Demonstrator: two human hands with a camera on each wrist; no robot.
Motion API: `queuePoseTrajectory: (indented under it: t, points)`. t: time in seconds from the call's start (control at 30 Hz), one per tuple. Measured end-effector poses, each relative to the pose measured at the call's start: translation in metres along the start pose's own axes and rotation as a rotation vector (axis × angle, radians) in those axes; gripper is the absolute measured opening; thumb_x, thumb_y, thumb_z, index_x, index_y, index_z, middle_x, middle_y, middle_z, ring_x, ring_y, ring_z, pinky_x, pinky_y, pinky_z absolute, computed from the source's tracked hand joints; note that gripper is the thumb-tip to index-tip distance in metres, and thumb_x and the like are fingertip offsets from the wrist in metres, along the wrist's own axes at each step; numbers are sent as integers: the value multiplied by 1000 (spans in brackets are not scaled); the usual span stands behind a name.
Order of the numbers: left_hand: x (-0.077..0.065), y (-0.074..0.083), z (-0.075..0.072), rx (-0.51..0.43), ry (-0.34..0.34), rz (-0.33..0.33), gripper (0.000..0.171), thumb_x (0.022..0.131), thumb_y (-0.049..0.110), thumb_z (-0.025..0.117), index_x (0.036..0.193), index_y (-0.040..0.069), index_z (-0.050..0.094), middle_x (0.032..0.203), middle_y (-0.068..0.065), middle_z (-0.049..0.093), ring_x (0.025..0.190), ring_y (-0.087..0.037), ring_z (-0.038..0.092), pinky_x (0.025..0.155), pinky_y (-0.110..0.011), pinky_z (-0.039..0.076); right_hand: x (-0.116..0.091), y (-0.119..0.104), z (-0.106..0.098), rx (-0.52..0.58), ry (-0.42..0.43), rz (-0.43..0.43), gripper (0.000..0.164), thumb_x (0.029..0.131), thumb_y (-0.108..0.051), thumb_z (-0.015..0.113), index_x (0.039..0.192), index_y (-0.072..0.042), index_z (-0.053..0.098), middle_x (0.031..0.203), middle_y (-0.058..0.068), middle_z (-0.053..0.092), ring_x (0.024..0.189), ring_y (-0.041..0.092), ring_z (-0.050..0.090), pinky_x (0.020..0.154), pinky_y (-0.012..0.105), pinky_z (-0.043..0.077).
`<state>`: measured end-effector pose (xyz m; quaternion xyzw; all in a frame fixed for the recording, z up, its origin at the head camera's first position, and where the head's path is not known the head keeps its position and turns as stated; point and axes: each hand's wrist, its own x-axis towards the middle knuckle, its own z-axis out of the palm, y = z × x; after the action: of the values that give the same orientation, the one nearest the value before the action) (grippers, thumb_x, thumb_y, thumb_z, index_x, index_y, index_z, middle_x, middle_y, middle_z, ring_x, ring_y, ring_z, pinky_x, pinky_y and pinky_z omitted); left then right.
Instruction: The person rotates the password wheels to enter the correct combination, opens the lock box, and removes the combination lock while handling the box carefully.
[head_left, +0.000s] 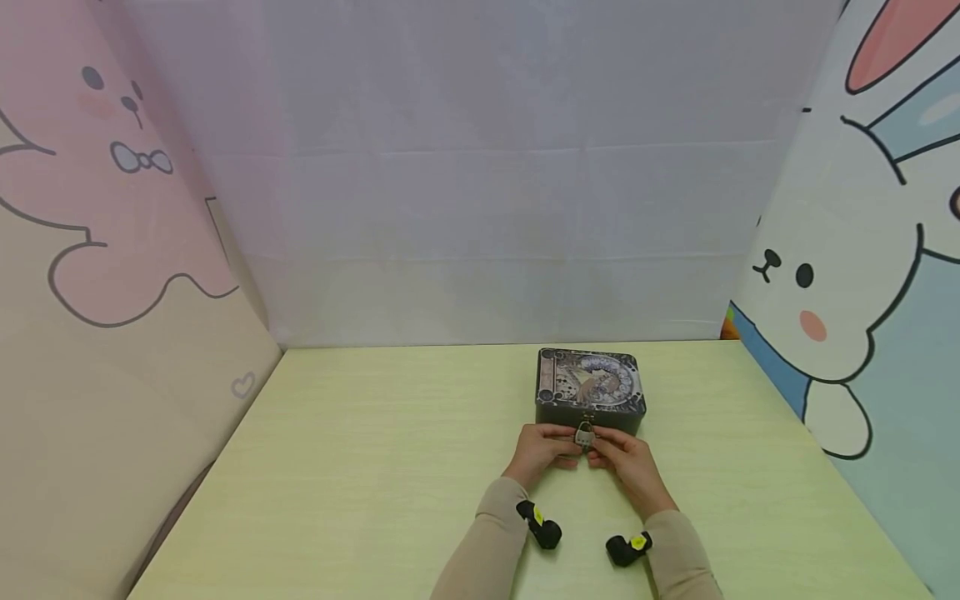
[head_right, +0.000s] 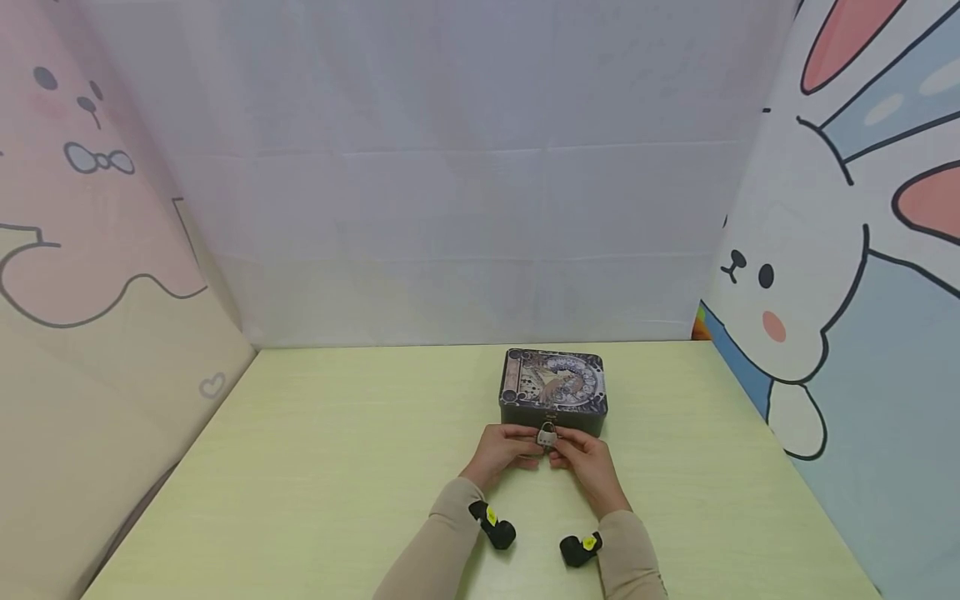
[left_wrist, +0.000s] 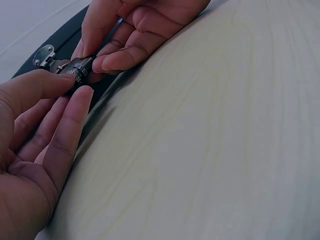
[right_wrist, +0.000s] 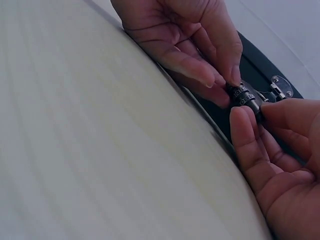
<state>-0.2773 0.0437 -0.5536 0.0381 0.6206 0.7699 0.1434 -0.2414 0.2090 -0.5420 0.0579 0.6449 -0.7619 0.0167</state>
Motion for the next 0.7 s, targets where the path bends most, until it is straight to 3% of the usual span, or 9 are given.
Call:
queuePoseTrajectory:
  t: [0.7]
  points:
    - [-2, 3, 2, -28, 17, -3, 23, 80, -14, 72, 103, -14, 71, 94, -24, 72, 71, -23, 72, 62, -37, 64, 2, 2, -1, 13, -7, -7, 35, 98, 11, 52, 130, 24, 48, 89, 6, 69, 71, 13, 65, 67, 24, 61]
